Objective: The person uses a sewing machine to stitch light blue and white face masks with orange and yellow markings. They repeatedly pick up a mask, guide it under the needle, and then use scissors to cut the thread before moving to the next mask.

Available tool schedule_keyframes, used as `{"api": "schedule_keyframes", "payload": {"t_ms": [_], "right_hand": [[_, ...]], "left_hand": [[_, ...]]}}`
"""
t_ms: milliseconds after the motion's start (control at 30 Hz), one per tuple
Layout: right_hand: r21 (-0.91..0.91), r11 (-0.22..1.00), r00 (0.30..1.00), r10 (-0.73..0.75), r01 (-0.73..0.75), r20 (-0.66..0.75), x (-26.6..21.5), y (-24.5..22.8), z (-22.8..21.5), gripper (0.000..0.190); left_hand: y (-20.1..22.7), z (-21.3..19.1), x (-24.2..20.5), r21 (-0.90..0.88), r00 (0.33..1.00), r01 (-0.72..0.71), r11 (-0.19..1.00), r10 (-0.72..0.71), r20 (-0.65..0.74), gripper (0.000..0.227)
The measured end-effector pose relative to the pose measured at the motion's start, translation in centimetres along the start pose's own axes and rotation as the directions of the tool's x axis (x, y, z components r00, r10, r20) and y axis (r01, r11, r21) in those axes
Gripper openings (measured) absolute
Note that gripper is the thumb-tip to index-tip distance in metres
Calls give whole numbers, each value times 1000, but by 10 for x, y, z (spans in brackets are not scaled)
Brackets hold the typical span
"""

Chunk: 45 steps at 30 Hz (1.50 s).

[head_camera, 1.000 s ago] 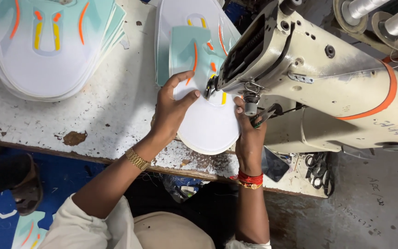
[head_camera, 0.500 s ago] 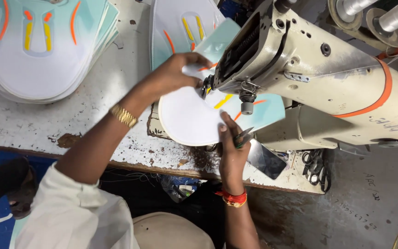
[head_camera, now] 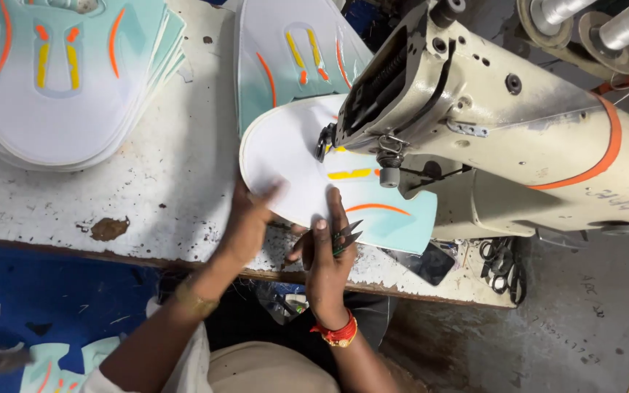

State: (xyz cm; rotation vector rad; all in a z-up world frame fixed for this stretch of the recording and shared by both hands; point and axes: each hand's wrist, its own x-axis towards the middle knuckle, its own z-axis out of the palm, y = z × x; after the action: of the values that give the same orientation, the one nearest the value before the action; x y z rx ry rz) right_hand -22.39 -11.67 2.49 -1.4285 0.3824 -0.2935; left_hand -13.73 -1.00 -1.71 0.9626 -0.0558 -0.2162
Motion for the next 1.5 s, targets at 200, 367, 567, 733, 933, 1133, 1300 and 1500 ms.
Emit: {"api": "schedule_keyframes", "payload": {"t_ms": [200, 367, 567, 733, 933, 1133, 1300, 1500], "right_hand": [[-5, 991, 985, 136, -136, 102, -5, -22, 0, 61], [-255, 926, 898, 345, -278, 273, -13, -45, -58, 38], [-492, 734, 884, -387, 468, 264, 57, -79, -93, 34], [-730, 268, 736, -508, 629, 448, 134, -53, -118, 31], [-883, 426, 974, 19, 197, 226, 167, -10, -155, 23], [-671, 440, 798, -416, 596, 437, 128, -26, -126, 40], [-711, 576, 914, -296, 404, 278, 110, -5, -139, 49], [-438, 898, 998, 62, -44, 25, 54, -29, -121, 52]], "left_hand": [[-3, 28, -6, 30, 986, 162, 986, -163, 25, 55], [2, 18, 12, 158, 999, -1, 988, -5, 35, 56], [10, 6, 36, 138, 989, 6, 990, -26, 143, 61], [19, -4, 58, 158, 956, 45, 986, -88, 279, 59], [30, -9, 90, 196, 904, 196, 961, -255, 343, 59], [51, -1, 96, 227, 872, 146, 963, -234, 431, 65], [36, -4, 97, 260, 914, 18, 965, -122, 388, 66], [72, 2, 50, 349, 925, -15, 937, -120, 362, 82]]}}
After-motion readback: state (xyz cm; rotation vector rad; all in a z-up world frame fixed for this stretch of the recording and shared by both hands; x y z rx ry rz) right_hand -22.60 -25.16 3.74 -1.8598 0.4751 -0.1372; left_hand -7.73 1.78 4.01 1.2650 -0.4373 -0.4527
